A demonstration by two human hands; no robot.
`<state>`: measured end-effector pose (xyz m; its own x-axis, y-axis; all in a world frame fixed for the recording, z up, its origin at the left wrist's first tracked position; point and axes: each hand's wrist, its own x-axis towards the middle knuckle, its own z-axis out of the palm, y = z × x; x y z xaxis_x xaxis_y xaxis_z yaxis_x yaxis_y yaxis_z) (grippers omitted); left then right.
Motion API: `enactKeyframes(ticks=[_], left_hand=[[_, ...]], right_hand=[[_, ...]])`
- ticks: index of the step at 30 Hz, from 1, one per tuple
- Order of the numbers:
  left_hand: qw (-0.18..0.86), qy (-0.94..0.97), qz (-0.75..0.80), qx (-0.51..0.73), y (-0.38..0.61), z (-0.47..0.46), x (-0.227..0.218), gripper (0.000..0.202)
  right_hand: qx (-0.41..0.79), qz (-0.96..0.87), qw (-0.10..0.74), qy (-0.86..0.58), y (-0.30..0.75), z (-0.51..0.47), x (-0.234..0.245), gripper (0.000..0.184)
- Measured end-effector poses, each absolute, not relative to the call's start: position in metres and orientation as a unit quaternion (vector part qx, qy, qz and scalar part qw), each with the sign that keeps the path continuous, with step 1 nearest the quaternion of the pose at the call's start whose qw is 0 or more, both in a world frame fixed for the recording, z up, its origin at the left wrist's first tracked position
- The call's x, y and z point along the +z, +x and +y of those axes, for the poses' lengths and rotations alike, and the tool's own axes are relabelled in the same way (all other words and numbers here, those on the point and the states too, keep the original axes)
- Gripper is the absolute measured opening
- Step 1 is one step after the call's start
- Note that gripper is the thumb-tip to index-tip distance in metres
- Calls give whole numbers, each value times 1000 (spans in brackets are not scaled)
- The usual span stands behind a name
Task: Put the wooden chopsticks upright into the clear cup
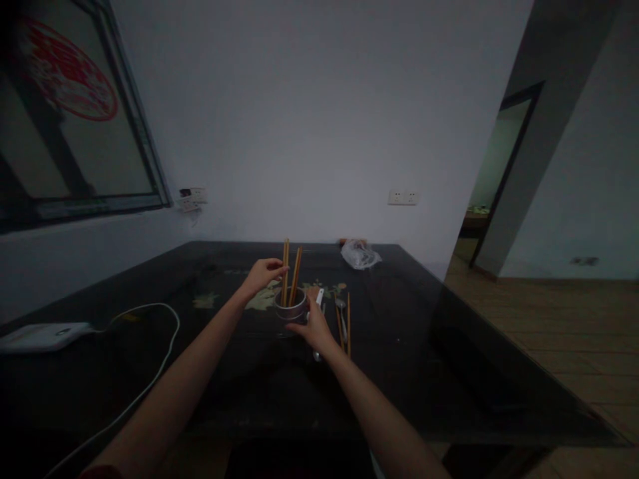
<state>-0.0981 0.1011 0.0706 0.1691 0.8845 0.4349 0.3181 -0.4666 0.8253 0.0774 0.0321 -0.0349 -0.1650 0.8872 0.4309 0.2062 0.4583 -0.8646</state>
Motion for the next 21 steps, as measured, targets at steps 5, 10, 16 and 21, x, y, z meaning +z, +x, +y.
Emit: enactKeyframes(ticks=[5, 10, 16, 21], left_hand=[[291, 711, 426, 478, -97, 105, 61, 29], [274, 716, 432, 475, -96, 107, 57, 28], [261, 712, 446, 475, -95, 108, 56, 25], [267, 707, 453, 473, -94, 108, 53, 24]], right_hand=[[339, -699, 507, -374, 74, 34, -38, 88], [335, -700, 499, -386, 72, 34, -38, 87], [325, -696, 493, -408, 72, 33, -38, 85], [318, -699, 486, -417, 73, 31, -35, 81]])
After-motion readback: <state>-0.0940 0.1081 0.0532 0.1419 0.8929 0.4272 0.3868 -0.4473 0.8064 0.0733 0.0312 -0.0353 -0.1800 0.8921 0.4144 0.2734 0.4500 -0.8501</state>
